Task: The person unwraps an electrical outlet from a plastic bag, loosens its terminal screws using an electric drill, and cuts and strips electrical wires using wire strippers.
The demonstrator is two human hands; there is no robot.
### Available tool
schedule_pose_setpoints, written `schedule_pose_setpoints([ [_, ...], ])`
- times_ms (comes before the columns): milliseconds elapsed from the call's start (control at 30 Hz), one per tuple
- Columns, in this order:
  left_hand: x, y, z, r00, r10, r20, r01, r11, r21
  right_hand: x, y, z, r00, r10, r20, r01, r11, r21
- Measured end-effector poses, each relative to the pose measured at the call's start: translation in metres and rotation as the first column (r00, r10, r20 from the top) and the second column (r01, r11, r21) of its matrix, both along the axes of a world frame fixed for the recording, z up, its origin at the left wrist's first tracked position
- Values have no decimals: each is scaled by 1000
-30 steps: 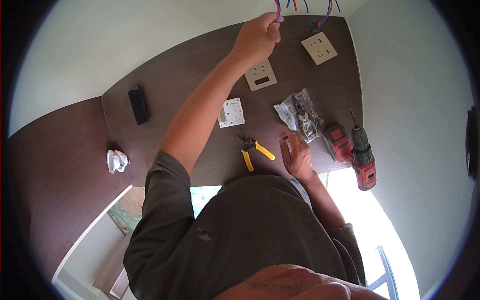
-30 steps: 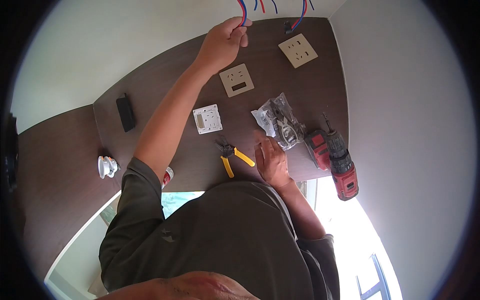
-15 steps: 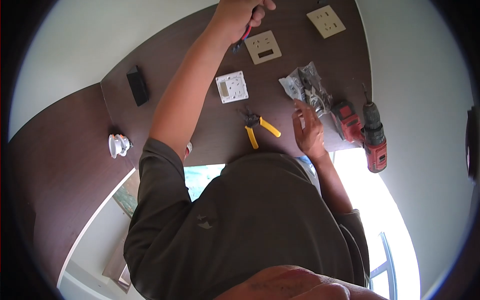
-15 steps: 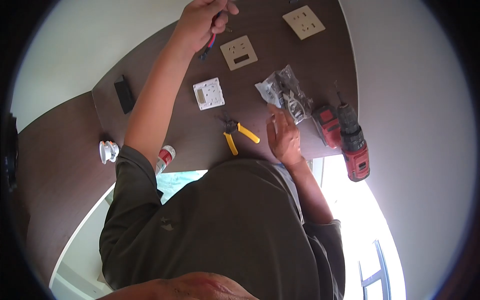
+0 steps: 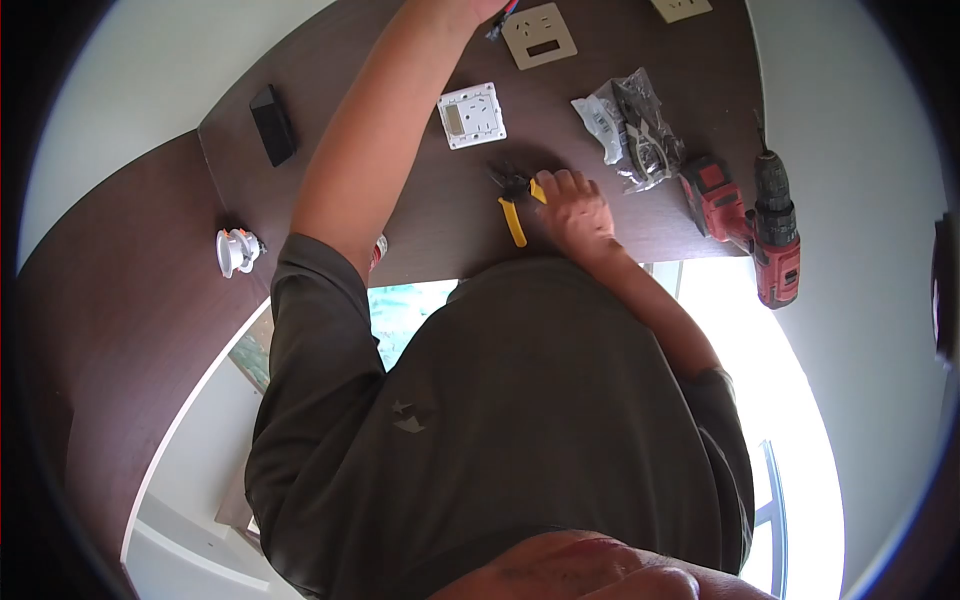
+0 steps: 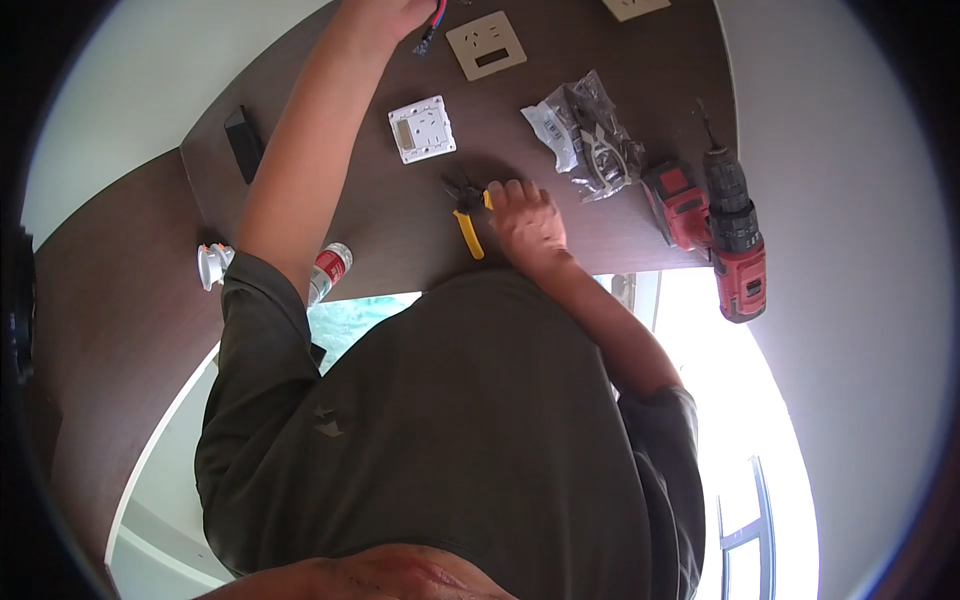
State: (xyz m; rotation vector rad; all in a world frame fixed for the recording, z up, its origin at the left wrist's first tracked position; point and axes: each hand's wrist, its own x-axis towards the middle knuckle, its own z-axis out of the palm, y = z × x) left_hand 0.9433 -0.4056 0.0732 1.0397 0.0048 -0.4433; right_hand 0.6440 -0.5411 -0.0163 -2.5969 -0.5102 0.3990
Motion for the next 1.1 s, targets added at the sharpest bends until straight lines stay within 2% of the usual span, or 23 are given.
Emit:
schedule_pose_setpoints([
  [33, -1, 1, -1, 999, -43, 19, 43, 998, 37, -1, 8, -5, 1000, 1, 16, 0, 1000, -5],
  [100, 1, -1, 3, 994, -84, 74, 79, 995, 67, -2, 20, -16, 999, -30, -26, 26, 991, -132],
  [167, -1, -7, 7, 996, -87, 24, 85, 993, 80, -3, 20, -11, 996, -51, 70, 59, 992, -115],
  [200, -2, -14, 10, 999, -39, 3, 39, 999, -5, -3, 18, -7, 996, -90, -1, 90, 995, -34],
  [233, -2, -22, 13, 999, -38, 25, 38, 999, -13, -2, 16, 0, 990, -122, -73, 125, 991, 46],
  [267, -2, -29, 17, 998, 22, -54, -21, 1000, 2, -3, 12, 7, 991, -121, -49, 123, 992, 40],
  [300, -2, -33, 20, 988, 81, -134, -79, 997, 20, 0, 7, 24, 968, -170, -182, 195, 972, 131],
  [333, -4, -28, 22, 988, -2, -152, 7, 999, 33, 4, 1, 43, 927, -201, -315, 275, 938, 211],
  [367, -3, -31, 19, 991, -2, -133, 5, 1000, 24, 7, -9, 63, 946, -184, -267, 273, 898, 346],
  [400, -1, -36, 13, 994, 42, -99, -37, 998, 54, 13, -24, 86, 961, -170, -219, 257, 842, 474],
  [433, -1, -41, 9, 994, 86, -70, -80, 993, 82, 20, -35, 116, 939, -210, -272, 327, 788, 521],
  [533, -3, -47, 7, 989, 115, -94, -112, 993, 37, 37, -69, 176, 794, -275, -542, 593, 546, 592],
  [567, -2, -49, 6, 986, 129, -109, -125, 991, 46, 41, -87, 187, 578, -159, -800, 785, 374, 493],
  [600, -2, -52, 6, 986, 130, -104, -127, 991, 37, 62, -100, 212, 348, 58, -936, 904, 241, 352],
  [633, -2, -54, 6, 984, 152, -92, -147, 988, 52, 70, -118, 206, 326, 293, -899, 929, 77, 363],
  [700, -6, -54, 4, 981, 178, -82, -173, 983, 63, 76, -116, 207, 682, -6, -731, 728, 97, 679],
  [733, -8, -53, 3, 979, 196, -63, -195, 981, 11, 85, -112, 213, 681, -6, -732, 729, 104, 677],
  [800, -12, -52, -1, 974, 219, -53, -221, 974, -41, 109, -105, 227, 698, -154, -699, 691, -109, 714],
  [833, -13, -52, -2, 966, 255, -42, -257, 965, -54, 120, -108, 231, 696, -151, -702, 696, -103, 711],
  [900, -16, -52, -3, 955, 295, -39, -297, 952, -71, 143, -118, 237, 786, -87, -612, 603, -113, 790],
  [1000, -16, -57, -3, 939, 340, -42, -343, 930, -129, 174, -129, 243, 783, -26, -622, 618, -88, 781],
  [1067, -16, -63, 1, 914, 401, 62, -402, 915, 14, 197, -138, 238, 796, 7, -605, 605, -14, 796],
  [1100, -15, -64, 0, 912, 405, 59, -406, 914, 11, 208, -140, 235, 810, 44, -584, 582, 47, 812],
])
